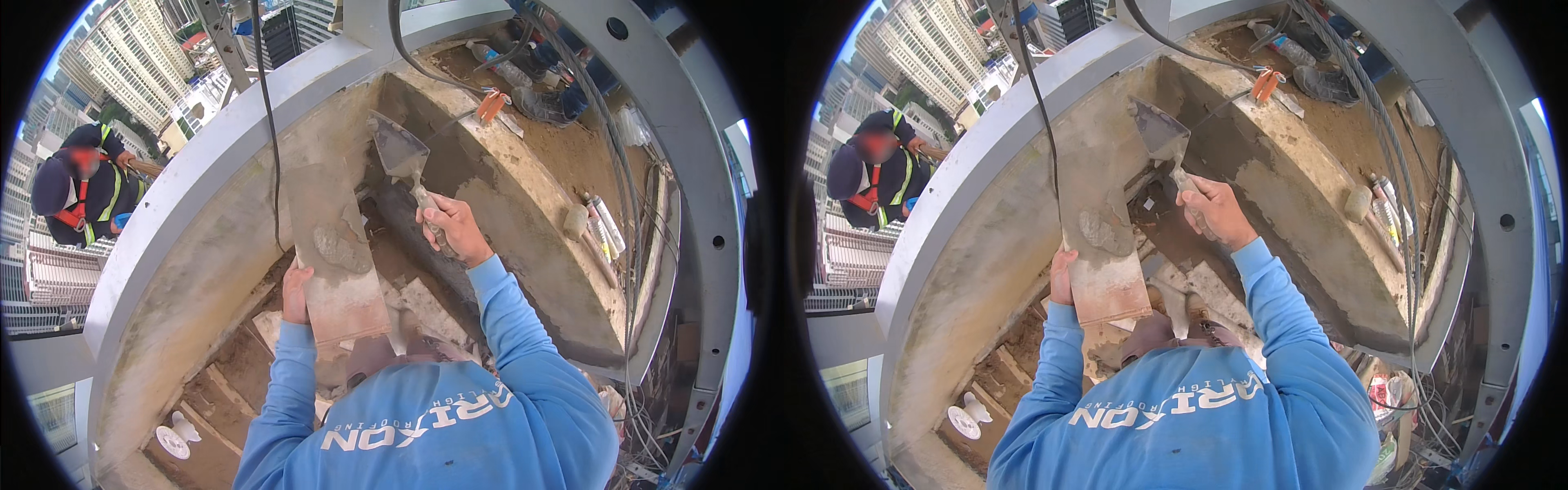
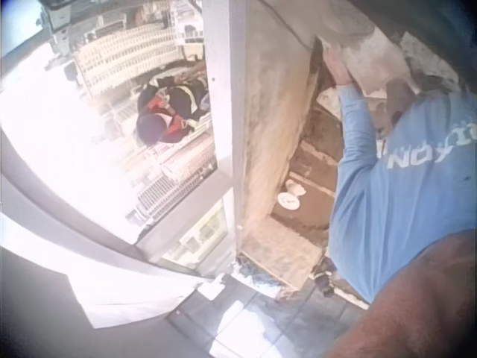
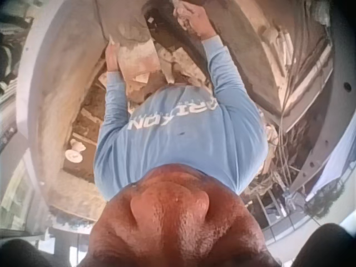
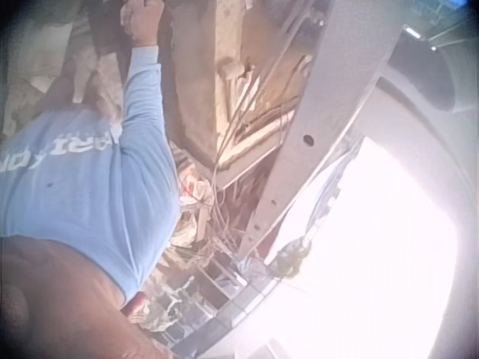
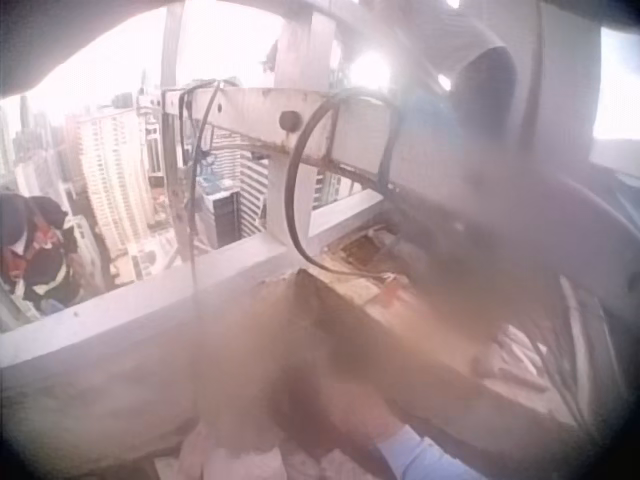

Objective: The person scoops wet cement from a wooden board using a trowel and applies it to a concrete ledge on a high-rise balcony. The person repeatedly transfers material from the board to the ledge, smoothing the surface with the trowel.

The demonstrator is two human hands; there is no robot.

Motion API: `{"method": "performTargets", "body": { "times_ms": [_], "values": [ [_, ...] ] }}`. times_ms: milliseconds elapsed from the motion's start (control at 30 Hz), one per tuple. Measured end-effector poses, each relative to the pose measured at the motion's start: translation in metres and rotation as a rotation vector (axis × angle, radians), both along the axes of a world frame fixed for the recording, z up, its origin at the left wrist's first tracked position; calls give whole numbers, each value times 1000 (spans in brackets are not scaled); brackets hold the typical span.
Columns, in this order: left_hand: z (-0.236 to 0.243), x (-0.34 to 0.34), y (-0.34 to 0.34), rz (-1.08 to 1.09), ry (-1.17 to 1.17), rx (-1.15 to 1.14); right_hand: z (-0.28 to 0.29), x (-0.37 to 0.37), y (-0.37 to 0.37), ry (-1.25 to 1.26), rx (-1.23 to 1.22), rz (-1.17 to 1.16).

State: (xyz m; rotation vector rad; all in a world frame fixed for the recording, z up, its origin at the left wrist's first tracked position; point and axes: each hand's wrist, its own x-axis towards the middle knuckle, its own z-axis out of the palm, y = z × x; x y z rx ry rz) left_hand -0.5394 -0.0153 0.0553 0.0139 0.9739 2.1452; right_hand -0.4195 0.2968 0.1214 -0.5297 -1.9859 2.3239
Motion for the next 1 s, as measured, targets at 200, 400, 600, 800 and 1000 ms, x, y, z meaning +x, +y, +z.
{"method": "performTargets", "body": {
  "times_ms": [200,400,600,800,1000],
  "values": [
    [18,19,58,-150,-191,156,-40,80,-26,126,984,-31],
    [-2,58,90,-207,-302,101,-85,154,-28,132,968,-313],
    [52,83,104,-103,-107,101,-42,242,17,97,1077,-346],
    [83,119,132,-106,89,96,28,276,37,236,1388,76],
    [90,186,130,-143,419,-27,-38,226,70,386,1311,-105]
  ]
}}
